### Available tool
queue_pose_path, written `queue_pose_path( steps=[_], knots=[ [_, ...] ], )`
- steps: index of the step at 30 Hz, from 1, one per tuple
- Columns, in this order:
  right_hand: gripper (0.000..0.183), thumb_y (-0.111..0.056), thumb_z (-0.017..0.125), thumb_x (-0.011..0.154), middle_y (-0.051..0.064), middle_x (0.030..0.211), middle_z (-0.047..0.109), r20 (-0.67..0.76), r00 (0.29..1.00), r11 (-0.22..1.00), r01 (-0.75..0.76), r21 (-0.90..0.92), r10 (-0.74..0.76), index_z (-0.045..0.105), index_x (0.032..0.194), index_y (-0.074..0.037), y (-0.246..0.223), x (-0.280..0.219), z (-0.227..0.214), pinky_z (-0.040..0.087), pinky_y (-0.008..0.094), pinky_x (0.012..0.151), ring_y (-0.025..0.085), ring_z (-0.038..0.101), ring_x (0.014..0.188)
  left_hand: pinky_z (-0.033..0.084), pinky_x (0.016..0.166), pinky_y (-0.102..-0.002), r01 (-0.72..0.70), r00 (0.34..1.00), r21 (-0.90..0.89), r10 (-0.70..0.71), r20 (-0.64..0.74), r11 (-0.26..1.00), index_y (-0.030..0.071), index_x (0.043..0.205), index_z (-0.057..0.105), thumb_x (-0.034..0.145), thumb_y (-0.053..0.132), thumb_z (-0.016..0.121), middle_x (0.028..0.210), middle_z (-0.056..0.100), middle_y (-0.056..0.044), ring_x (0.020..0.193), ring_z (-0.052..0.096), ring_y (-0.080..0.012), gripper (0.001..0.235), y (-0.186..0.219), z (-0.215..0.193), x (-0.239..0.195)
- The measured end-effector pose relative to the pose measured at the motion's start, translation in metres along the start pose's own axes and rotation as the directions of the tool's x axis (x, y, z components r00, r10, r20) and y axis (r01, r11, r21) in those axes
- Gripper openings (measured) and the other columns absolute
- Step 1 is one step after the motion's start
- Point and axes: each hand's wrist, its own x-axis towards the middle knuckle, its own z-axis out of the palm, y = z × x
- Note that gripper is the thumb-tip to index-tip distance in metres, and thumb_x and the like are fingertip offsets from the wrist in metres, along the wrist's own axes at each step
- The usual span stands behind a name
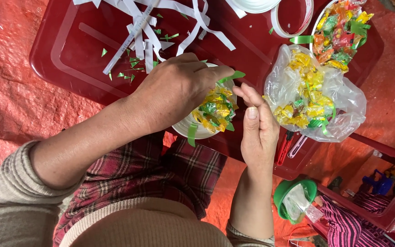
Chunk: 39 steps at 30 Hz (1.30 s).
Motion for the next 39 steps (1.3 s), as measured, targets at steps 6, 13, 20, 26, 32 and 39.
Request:
queue_pose_path(
  steps=[6, 13, 20, 26, 32, 39],
  knots=[
    [0.036, -0.013, 0.041, 0.110, 0.020, 0.130, 0.067, 0.040, 0.996, 0.995, 0.077, -0.071, -0.074, 0.052, 0.138, 0.006, -0.017, 0.010, 0.001, 0.049, 0.037, 0.111, 0.028, 0.064, 0.122, 0.056, 0.064, -0.035, 0.026, 1.000, 0.004, -0.026, 0.010, 1.000, 0.002, 0.132, 0.067, 0.087, 0.002, 0.070, 0.079, 0.066, -0.009, 0.068, 0.062, -0.0193, 0.045, 0.005, -0.003, -0.006],
    [0.035, -0.007, 0.046, 0.108, 0.019, 0.126, 0.069, 0.146, 0.973, 0.940, 0.214, -0.267, -0.180, 0.051, 0.141, 0.003, -0.034, 0.020, 0.007, 0.049, 0.036, 0.103, 0.025, 0.068, 0.112, 0.058, 0.066, -0.036, 0.059, 0.998, -0.047, -0.060, -0.010, 0.997, -0.001, 0.127, 0.065, 0.087, -0.001, 0.067, 0.081, 0.070, -0.012, 0.071, 0.065, -0.0215, 0.040, 0.005, -0.001, -0.008],
    [0.037, -0.011, 0.048, 0.107, 0.016, 0.120, 0.073, 0.155, 0.969, 0.907, 0.235, -0.350, -0.192, 0.053, 0.140, 0.004, -0.040, 0.022, 0.011, 0.039, 0.040, 0.110, 0.026, 0.062, 0.118, 0.059, 0.072, -0.035, 0.091, 0.995, -0.100, -0.094, -0.029, 0.991, -0.002, 0.130, 0.060, 0.085, -0.004, 0.065, 0.088, 0.074, -0.009, 0.076, 0.068, -0.0216, 0.046, 0.002, 0.003, -0.010],
    [0.037, -0.013, 0.049, 0.107, 0.017, 0.118, 0.074, 0.170, 0.958, 0.884, 0.278, -0.376, -0.229, 0.054, 0.139, 0.005, -0.041, 0.023, 0.014, 0.037, 0.042, 0.110, 0.026, 0.063, 0.117, 0.059, 0.074, -0.035, 0.096, 0.994, -0.119, -0.102, -0.049, 0.988, -0.004, 0.130, 0.060, 0.085, -0.002, 0.068, 0.087, 0.074, -0.010, 0.078, 0.070, -0.0226, 0.046, 0.001, 0.004, -0.010],
    [0.038, -0.019, 0.046, 0.109, 0.011, 0.106, 0.078, 0.169, 0.959, 0.873, 0.279, -0.400, -0.229, 0.054, 0.140, 0.003, -0.039, 0.026, 0.013, 0.037, 0.043, 0.112, 0.027, 0.061, 0.123, 0.060, 0.079, -0.036, 0.065, 0.996, -0.047, -0.068, -0.063, 0.997, -0.010, 0.124, 0.065, 0.085, -0.005, 0.065, 0.108, 0.075, -0.020, 0.083, 0.071, -0.0251, 0.039, 0.000, 0.000, -0.015],
    [0.033, -0.007, 0.065, 0.101, 0.003, 0.098, 0.079, 0.170, 0.966, 0.871, 0.252, -0.421, -0.197, 0.062, 0.133, 0.001, -0.035, 0.041, 0.010, 0.044, 0.036, 0.103, 0.021, 0.066, 0.103, 0.059, 0.081, -0.042, 0.169, 0.983, -0.071, -0.173, -0.055, 0.983, -0.006, 0.128, 0.064, 0.082, -0.007, 0.065, 0.108, 0.072, -0.023, 0.092, 0.069, -0.0349, 0.046, 0.003, -0.004, -0.033]
  ],
)
